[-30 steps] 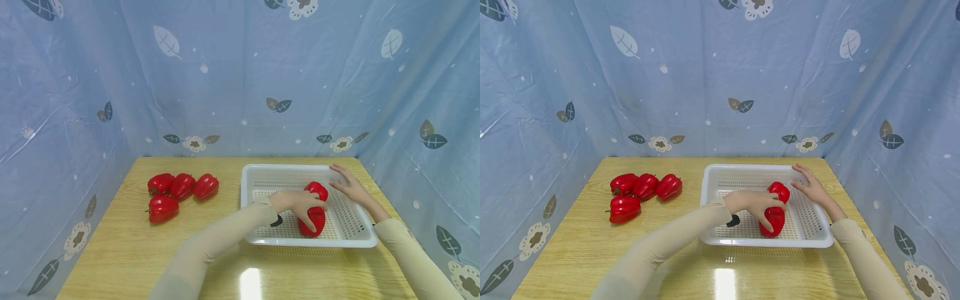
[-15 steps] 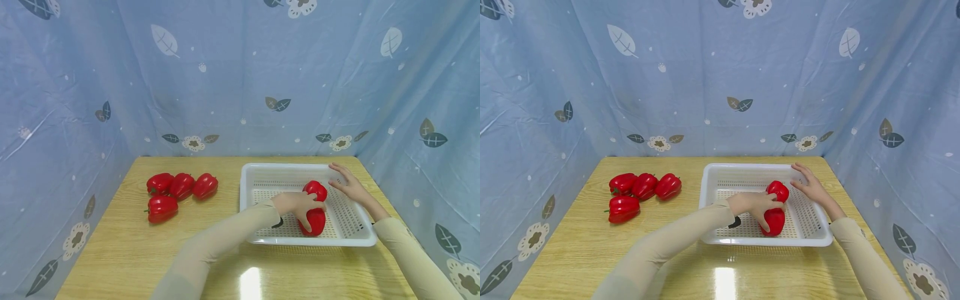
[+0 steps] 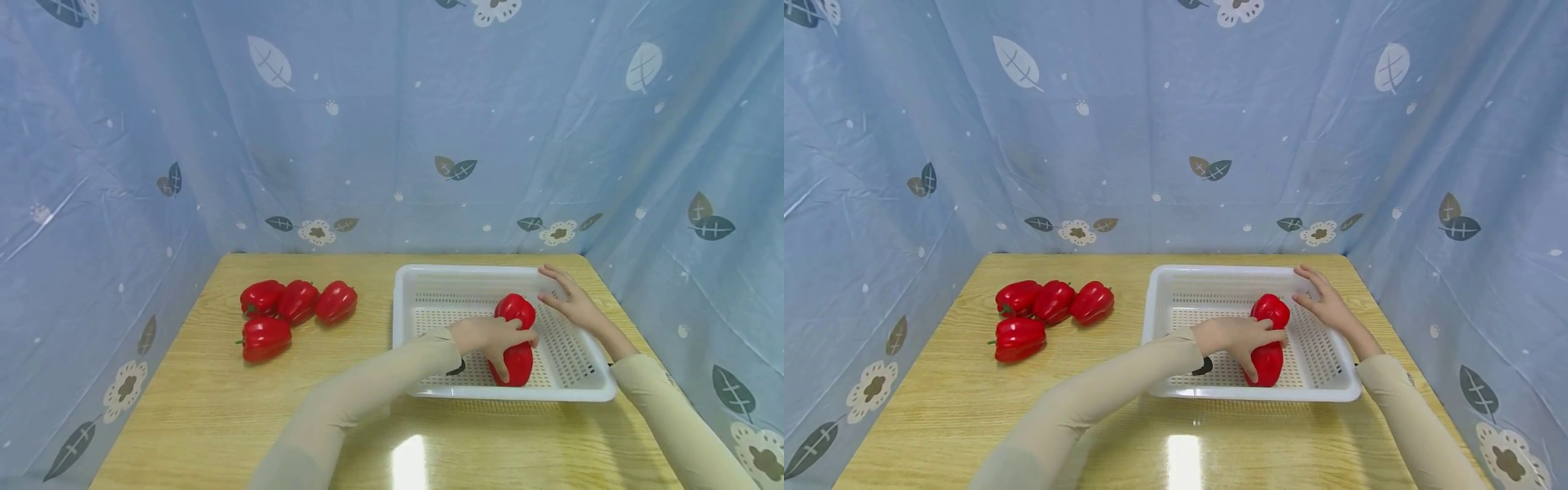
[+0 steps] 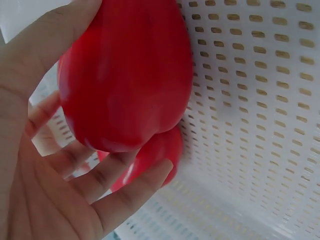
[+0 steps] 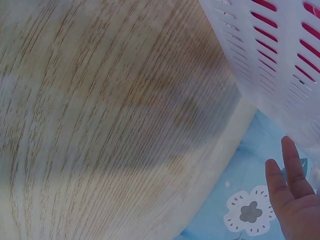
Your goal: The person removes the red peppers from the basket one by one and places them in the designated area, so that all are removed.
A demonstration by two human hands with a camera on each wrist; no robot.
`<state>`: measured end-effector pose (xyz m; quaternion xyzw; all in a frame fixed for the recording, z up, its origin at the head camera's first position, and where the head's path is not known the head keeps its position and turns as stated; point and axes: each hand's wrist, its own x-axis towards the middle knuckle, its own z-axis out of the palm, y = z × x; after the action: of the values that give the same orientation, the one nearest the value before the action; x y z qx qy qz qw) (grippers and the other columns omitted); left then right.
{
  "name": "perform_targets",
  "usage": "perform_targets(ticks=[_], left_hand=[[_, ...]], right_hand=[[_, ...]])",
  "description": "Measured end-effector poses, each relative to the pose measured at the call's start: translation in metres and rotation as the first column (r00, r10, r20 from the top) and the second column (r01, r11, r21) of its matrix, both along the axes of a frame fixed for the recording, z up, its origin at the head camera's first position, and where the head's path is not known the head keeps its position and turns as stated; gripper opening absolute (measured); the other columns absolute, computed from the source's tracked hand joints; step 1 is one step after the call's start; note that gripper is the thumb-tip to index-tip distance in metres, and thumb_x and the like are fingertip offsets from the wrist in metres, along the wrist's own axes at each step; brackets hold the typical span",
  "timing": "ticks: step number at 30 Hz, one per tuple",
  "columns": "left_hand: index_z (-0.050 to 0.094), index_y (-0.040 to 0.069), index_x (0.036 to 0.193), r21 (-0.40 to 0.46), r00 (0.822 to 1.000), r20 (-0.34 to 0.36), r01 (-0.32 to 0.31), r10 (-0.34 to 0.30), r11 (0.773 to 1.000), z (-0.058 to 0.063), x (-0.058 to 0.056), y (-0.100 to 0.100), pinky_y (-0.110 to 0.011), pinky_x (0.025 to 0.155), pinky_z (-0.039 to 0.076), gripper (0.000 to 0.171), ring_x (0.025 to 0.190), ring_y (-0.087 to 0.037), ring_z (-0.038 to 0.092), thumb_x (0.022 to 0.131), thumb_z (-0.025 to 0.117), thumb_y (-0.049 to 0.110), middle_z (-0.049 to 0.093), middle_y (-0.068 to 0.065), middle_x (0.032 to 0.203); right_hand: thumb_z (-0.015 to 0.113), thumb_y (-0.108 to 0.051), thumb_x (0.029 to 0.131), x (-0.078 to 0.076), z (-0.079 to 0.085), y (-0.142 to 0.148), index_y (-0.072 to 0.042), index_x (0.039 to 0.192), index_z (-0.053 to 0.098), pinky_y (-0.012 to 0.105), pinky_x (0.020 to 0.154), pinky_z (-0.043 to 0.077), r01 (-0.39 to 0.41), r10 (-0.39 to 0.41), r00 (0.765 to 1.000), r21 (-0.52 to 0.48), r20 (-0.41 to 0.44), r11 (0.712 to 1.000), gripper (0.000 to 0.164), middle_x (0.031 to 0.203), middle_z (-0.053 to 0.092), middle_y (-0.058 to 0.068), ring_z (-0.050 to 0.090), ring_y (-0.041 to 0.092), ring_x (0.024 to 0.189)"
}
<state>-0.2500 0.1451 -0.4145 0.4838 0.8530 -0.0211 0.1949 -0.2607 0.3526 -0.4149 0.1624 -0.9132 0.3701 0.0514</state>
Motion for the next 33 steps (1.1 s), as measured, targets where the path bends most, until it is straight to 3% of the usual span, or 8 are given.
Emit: perform_targets(ticks=[5, 13, 21, 25, 33], left_hand=[[0.033, 0.040, 0.135, -0.007, 1.000, 0.010, 0.009, -0.009, 1.000, -0.001, 0.000, 0.001, -0.021, 0.091, 0.044, 0.082, 0.115, -0.002, 0.035, 0.067, 0.080, 0.043, 0.034, 0.013, 0.133], [0.040, 0.036, 0.129, 0.011, 0.999, 0.021, 0.039, -0.039, 0.999, 0.003, 0.000, -0.001, -0.019, 0.087, 0.045, 0.078, 0.107, 0.000, 0.037, 0.064, 0.082, 0.042, 0.038, 0.013, 0.126], [0.039, 0.036, 0.128, 0.036, 0.999, 0.014, 0.051, -0.051, 0.998, 0.005, 0.001, -0.006, -0.017, 0.084, 0.045, 0.078, 0.109, 0.000, 0.035, 0.064, 0.082, 0.043, 0.038, 0.013, 0.123], [0.038, 0.035, 0.131, 0.069, 0.998, -0.006, 0.057, -0.057, 0.996, 0.010, 0.000, -0.012, -0.017, 0.084, 0.045, 0.080, 0.111, -0.001, 0.035, 0.064, 0.081, 0.044, 0.039, 0.012, 0.126], [0.038, 0.031, 0.133, 0.200, 0.998, 0.031, 0.050, -0.057, 0.978, 0.021, -0.003, -0.029, -0.013, 0.081, 0.045, 0.081, 0.112, -0.003, 0.037, 0.065, 0.082, 0.040, 0.039, 0.009, 0.128]], right_hand=[[0.059, -0.002, 0.088, -0.002, 0.000, 0.001, 0.007, 0.138, 0.032, 0.075, 0.089, 0.025, -0.001, 0.001, 1.000, 0.000, -0.006, 1.000, 0.058, 0.145, 0.018, 0.033, 0.019, 0.054, 0.128], [0.059, -0.001, 0.087, -0.003, -0.001, 0.002, 0.007, 0.138, 0.032, 0.074, 0.089, 0.028, 0.008, -0.008, 1.000, 0.008, -0.012, 1.000, 0.058, 0.145, 0.018, 0.033, 0.022, 0.054, 0.127], [0.060, -0.013, 0.090, -0.020, -0.025, 0.022, -0.004, 0.143, 0.030, 0.072, 0.090, 0.030, 0.015, -0.015, 1.000, 0.018, -0.007, 1.000, 0.062, 0.149, 0.017, 0.024, 0.021, 0.049, 0.130], [0.059, -0.018, 0.091, -0.022, -0.030, 0.026, -0.009, 0.145, 0.029, 0.070, 0.089, 0.033, 0.013, -0.013, 1.000, 0.013, -0.003, 1.000, 0.063, 0.150, 0.016, 0.021, 0.022, 0.047, 0.130], [0.059, -0.019, 0.091, -0.021, -0.031, 0.026, -0.006, 0.144, 0.030, 0.073, 0.091, 0.027, 0.005, -0.005, 1.000, 0.015, -0.006, 1.000, 0.062, 0.150, 0.016, 0.022, 0.019, 0.048, 0.131]])
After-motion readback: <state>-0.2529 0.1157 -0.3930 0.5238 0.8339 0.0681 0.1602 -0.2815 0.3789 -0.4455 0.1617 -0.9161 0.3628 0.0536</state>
